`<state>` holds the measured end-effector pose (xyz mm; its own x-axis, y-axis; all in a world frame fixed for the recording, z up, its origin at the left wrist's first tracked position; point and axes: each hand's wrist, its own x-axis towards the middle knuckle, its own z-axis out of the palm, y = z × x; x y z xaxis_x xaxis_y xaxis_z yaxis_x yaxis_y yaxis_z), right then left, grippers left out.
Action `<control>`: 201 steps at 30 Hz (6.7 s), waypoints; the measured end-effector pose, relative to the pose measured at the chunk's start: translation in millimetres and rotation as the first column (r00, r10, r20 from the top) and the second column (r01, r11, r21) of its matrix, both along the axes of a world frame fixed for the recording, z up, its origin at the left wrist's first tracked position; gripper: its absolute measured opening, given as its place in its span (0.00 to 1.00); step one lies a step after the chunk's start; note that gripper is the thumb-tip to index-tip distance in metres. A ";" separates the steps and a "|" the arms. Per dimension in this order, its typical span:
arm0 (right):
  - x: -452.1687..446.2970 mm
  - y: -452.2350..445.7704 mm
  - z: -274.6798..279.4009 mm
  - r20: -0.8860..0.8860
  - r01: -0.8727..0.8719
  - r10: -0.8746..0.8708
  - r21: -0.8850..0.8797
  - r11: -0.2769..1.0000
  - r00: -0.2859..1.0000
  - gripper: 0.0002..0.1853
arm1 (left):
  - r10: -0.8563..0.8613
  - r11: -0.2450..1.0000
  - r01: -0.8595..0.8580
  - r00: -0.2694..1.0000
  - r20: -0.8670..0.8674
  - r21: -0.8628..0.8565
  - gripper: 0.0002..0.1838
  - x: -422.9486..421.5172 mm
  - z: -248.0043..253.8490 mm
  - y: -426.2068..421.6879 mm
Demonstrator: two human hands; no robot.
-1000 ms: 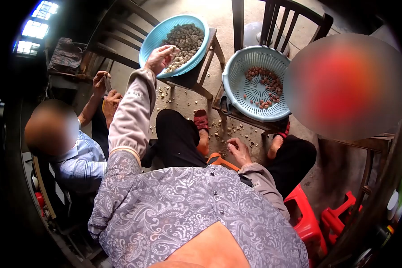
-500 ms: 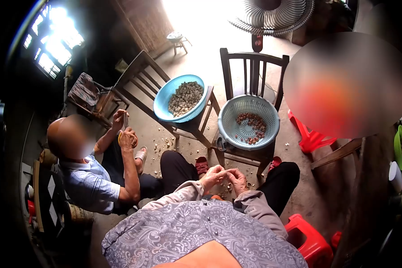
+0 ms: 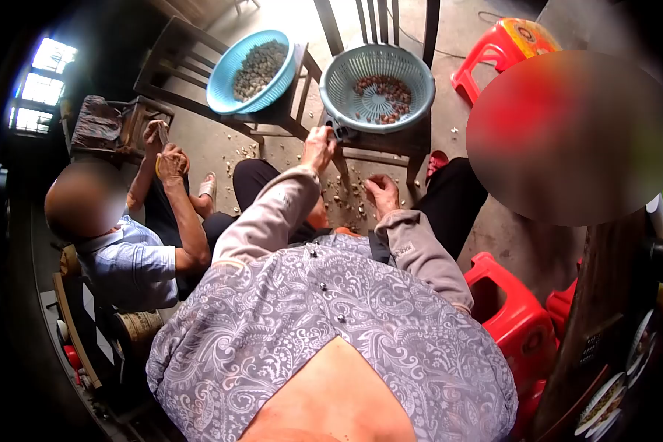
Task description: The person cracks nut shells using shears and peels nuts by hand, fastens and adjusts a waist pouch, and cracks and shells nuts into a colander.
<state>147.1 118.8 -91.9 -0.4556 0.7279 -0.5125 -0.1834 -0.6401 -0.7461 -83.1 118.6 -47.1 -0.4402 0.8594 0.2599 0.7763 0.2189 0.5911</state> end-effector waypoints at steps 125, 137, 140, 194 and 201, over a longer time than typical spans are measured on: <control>7.0 5.3 -1.5 -0.234 -0.072 -0.003 -0.313 0.947 0.972 0.06 | 0.036 0.889 0.379 0.502 0.864 -0.258 0.32 81.5 -5.8 -140.3; 10.7 6.6 -11.6 -0.373 -0.186 0.081 -0.254 0.949 0.924 0.04 | -0.307 0.781 0.338 0.940 0.150 -0.525 0.33 84.5 19.9 -136.2; 11.7 7.0 -3.9 -0.344 -0.217 0.122 -0.252 0.943 0.931 0.02 | -0.338 0.822 0.392 0.920 0.199 -0.414 0.30 84.4 15.2 -138.1; 6.8 6.4 25.2 -0.333 -0.143 0.075 -0.186 0.972 0.940 0.06 | -0.183 0.956 0.291 0.677 0.712 -0.031 0.07 81.1 34.7 -69.4; 12.8 7.2 14.1 -0.371 -0.248 0.141 -0.257 0.934 0.918 0.05 | -0.270 0.961 0.265 0.851 0.451 0.076 0.05 96.0 32.5 -76.3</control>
<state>159.8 125.9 -77.8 -0.7576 0.4474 -0.4753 -0.2411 -0.8684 -0.4332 12.9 42.3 -14.7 -0.2649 0.9593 0.0977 0.4502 0.0335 0.8923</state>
